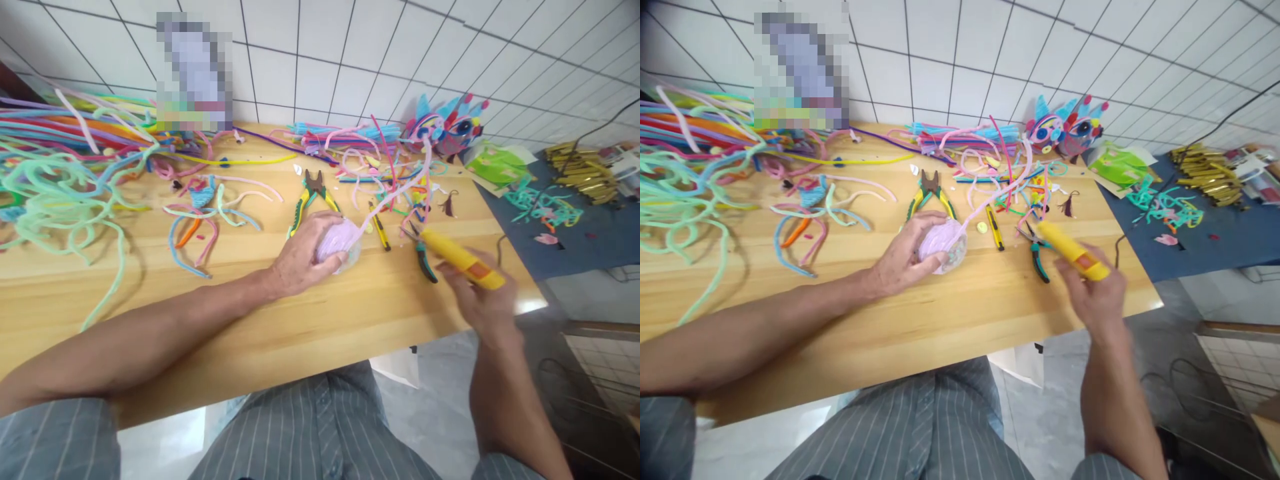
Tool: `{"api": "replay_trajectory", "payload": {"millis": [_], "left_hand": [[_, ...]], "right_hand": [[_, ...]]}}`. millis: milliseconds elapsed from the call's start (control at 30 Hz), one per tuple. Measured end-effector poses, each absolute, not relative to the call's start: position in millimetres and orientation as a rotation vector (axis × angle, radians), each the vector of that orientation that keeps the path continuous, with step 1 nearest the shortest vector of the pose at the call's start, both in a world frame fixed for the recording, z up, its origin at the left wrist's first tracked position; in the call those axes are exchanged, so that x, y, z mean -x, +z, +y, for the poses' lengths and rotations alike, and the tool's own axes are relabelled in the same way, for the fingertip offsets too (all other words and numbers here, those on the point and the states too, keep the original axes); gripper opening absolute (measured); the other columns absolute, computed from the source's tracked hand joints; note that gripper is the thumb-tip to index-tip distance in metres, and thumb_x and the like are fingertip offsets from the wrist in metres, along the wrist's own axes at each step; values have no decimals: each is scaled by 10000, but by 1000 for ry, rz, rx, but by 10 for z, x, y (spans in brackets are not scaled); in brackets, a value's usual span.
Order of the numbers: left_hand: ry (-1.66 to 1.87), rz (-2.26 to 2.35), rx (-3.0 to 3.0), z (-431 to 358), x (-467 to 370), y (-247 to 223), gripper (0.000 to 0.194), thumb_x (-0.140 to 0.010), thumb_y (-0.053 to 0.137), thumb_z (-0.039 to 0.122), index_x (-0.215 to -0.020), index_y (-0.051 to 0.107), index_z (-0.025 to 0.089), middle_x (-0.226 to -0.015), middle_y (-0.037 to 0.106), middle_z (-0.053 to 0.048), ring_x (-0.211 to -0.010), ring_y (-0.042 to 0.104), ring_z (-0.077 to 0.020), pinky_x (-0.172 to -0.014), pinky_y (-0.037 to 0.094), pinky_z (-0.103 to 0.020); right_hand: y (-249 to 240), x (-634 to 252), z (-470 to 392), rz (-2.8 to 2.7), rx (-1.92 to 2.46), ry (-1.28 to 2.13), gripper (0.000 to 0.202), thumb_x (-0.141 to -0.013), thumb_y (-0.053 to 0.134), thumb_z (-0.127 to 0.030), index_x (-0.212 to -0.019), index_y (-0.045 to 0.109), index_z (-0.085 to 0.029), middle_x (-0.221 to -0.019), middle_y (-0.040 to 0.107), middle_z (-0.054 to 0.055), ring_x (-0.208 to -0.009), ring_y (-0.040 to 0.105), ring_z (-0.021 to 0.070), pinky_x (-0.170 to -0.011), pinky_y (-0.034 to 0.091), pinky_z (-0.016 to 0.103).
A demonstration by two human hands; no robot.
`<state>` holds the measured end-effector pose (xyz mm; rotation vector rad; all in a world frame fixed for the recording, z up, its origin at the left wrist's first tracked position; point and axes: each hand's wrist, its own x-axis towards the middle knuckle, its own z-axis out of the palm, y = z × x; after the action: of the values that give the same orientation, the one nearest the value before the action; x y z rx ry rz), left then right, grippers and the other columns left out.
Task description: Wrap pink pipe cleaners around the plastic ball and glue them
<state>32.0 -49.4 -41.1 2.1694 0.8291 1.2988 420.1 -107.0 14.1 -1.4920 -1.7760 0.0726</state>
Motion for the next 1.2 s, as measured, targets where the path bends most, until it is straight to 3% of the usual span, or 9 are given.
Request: {"api": "replay_trajectory", "payload": {"millis": [200,467,733,1200], "left_hand": [[1291,823,-2203,-502,-306,-357,541,-1018,635,378,-1505,458,222,-1468,613,-175,-1420,579,-323,-1214,492,-548],[1172,811,-2257,-487,-267,-244,506,-1044,596,362,-1514,468,228,-1476,568,-188,-1421,549,-328,-1224,482,-579],[1123,745,-2253,-431,-210,-259,501,-1093,554,370,-1573,488,241,-1635,454,-193,-1587,427,-334,-1323,395,-600],[1035,719,-2221,-438,-174,-124,438,-1109,570,382,-1533,572,275,-1572,527,-163,-1553,476,-301,-1319,415,-580]], "right_hand": [[104,-3451,-1208,-2089,1232,212,271,-950,781,-379,-1217,764,-337,-1102,855,60,-960,832,285,-850,678,427],[38,-3349,-1089,-2125,1179,246,319,-947,765,-301,-1262,729,-334,-1153,847,61,-1012,825,289,-887,671,443],[64,-3289,-1059,-2244,1122,220,298,-962,724,-264,-1259,712,-295,-1156,852,61,-1004,835,284,-888,680,429],[75,-3301,-971,-2247,1030,143,381,-954,706,-196,-1323,683,-288,-1178,841,73,-1055,829,288,-921,684,429]]}}
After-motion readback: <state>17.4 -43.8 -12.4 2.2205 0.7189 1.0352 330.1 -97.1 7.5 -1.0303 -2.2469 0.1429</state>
